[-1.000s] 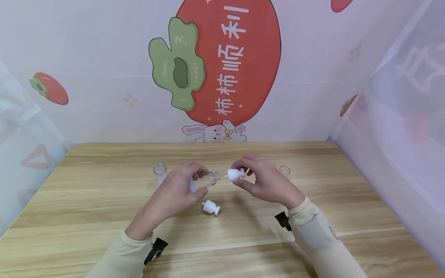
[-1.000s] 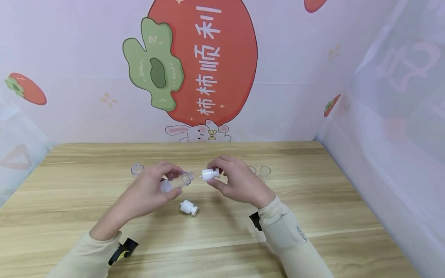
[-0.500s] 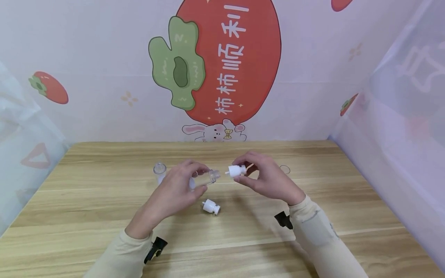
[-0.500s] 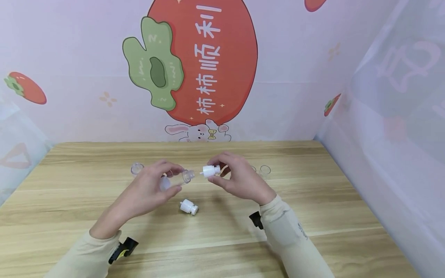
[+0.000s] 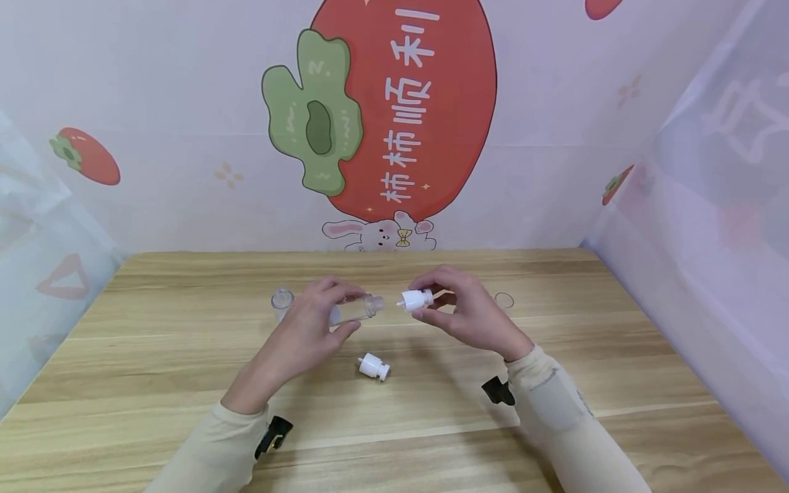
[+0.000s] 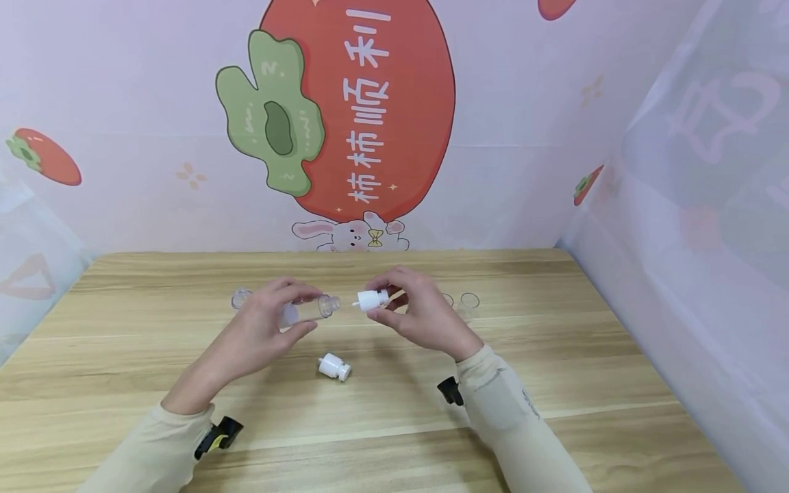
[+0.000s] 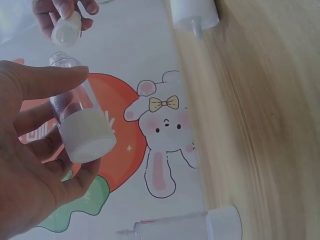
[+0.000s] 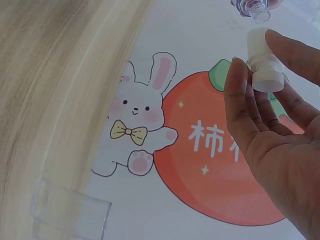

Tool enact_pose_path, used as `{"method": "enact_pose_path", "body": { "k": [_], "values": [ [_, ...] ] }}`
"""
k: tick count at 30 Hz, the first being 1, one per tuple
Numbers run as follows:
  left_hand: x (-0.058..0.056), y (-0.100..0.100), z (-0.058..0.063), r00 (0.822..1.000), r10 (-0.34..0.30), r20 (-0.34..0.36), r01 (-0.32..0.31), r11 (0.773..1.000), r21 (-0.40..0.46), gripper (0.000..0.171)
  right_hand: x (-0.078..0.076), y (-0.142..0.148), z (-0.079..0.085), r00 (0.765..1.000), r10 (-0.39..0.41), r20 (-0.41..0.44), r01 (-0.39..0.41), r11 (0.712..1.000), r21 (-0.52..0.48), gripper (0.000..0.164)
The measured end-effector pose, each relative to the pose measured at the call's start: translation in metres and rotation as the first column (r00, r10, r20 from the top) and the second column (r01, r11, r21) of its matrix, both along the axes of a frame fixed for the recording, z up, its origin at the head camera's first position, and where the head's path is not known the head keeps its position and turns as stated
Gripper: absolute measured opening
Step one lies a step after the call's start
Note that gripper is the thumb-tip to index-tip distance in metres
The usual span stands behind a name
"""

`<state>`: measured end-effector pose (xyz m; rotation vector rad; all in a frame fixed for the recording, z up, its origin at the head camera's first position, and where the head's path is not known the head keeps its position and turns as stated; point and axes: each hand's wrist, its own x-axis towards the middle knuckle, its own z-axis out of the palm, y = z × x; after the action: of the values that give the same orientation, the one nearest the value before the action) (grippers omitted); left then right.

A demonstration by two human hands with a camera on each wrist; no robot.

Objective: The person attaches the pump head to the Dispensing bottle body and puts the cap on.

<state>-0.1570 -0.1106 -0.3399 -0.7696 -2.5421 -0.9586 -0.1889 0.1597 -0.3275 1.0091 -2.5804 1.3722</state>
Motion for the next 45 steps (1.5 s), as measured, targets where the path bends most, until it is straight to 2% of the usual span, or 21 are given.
{"method": "enact_pose_path", "body": {
  "k": [14, 22, 28, 37, 45],
  "values": [
    [-0.001, 0.0, -0.003, 1.0, 0.016, -0.019, -0.016, 0.999, -0.035, 0.04, 0.001, -0.006, -0.005, 1.0, -0.001, -0.013, 0.001, 0.999, -0.032, 0.032],
    [0.0, -0.001, -0.001, 0.999, 0.018, -0.031, -0.02, 0.999, -0.044, 0.039, 0.001, -0.01, -0.006, 0.999, -0.01, -0.036, 0.01, 1.0, -0.009, 0.032],
    [-0.002, -0.002, 0.001, 1.0, 0.019, -0.01, -0.019, 0.999, -0.037, 0.039, 0.0, -0.011, -0.004, 0.999, -0.018, -0.044, 0.018, 1.0, 0.002, 0.033],
    [-0.005, 0.003, 0.005, 0.998, 0.057, 0.026, -0.056, 0.997, -0.046, 0.038, -0.001, -0.013, -0.001, 0.999, -0.038, -0.027, 0.037, 0.999, -0.005, 0.033],
    [-0.004, 0.004, 0.004, 0.997, 0.069, 0.03, -0.068, 0.996, -0.051, 0.04, -0.002, -0.013, -0.002, 0.999, -0.046, -0.027, 0.045, 0.999, -0.019, 0.033]
  ]
}}
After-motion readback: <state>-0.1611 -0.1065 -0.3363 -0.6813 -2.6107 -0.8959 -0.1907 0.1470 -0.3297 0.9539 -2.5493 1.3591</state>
